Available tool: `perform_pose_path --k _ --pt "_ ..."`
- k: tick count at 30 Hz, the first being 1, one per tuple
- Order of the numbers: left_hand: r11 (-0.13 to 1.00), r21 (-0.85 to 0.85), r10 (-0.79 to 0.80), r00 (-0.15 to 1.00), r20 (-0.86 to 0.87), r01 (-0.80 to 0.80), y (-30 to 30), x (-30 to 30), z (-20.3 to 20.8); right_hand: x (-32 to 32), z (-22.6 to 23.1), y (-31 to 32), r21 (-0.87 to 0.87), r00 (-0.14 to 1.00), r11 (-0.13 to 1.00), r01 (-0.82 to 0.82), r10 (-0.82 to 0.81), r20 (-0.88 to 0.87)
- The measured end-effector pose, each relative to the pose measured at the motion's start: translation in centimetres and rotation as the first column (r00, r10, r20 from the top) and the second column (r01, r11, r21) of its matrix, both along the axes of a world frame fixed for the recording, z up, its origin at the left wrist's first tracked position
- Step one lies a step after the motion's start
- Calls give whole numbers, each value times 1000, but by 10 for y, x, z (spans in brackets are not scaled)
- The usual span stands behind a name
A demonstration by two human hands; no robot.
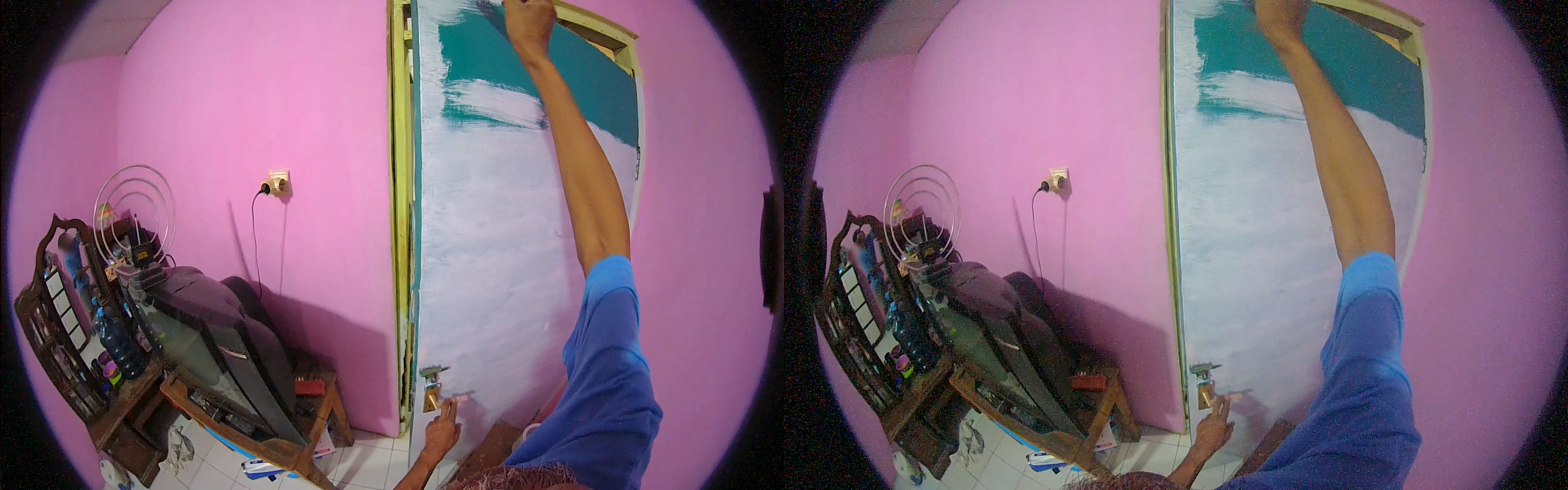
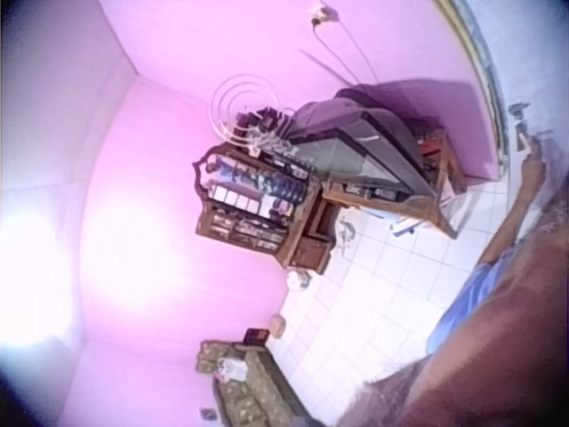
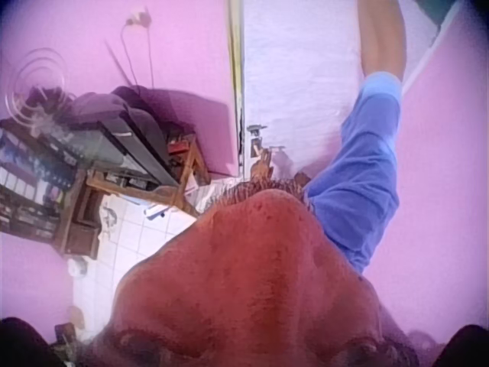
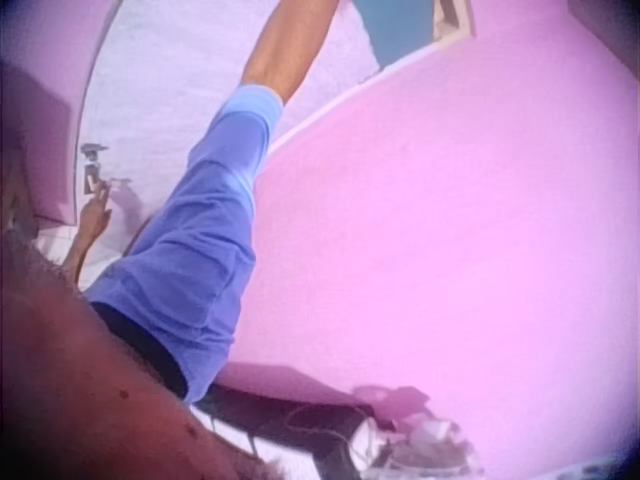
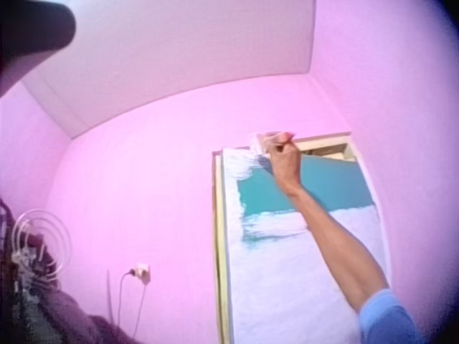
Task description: The person paints a door with green paint using a brush. They repeatedly dip the brush into a container on a small stool and apply paint to the upper section of the door in horizontal strokes.
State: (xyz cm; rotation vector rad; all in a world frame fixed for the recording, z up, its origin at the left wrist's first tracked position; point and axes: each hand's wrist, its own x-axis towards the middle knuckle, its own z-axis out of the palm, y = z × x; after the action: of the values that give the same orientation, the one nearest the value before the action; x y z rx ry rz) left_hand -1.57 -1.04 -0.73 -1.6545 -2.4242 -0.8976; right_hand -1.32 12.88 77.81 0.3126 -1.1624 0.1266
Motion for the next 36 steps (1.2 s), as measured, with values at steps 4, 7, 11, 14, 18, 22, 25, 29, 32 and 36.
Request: perform_pose_path --k 4,7,11,14,18,22,25,29,32,36 --pt "1000 -2 -22 1000 15 22 0 -3 -3 -11 26 6 -32 906 905 -423 423 -13" --pt "999 26 -22 1000 -12 22 -1 -4 -9 -34 37 -2 -164 830 827 -538 554 71" --pt "999 -11 -30 1000 -4 30 2 -7 -5 -41 62 50 -198 929 908 -369 366 -53" --pt "999 -47 -13 999 39 15 -1 -3 3 -22 60 82 -309 936 885 -348 310 -167" --pt "999 -31 -16 1000 21 17 2 -3 -2 25 56 124 -410 888 874 262 -384 -252" --pt "999 -38 -15 1000 -5 15 0 -1 1 33 52 91 -407 833 788 462 -543 -106" --pt "1000 -20 -15 1000 -20 15 0 1 3 3 52 66 -160 778 782 603 -620 -103" --pt "1000 -7 1 999 -37 -1 -2 1 3 -53 58 5 86 813 809 582 -575 -96" --pt "1000 -19 -7 1000 -29 6 2 2 0 -64 52 -45 181 863 845 504 -501 -62" --pt "1000 -9 -2 1000 -16 2 -1 -3 -3 -52 40 -65 123 978 972 201 -193 -75"
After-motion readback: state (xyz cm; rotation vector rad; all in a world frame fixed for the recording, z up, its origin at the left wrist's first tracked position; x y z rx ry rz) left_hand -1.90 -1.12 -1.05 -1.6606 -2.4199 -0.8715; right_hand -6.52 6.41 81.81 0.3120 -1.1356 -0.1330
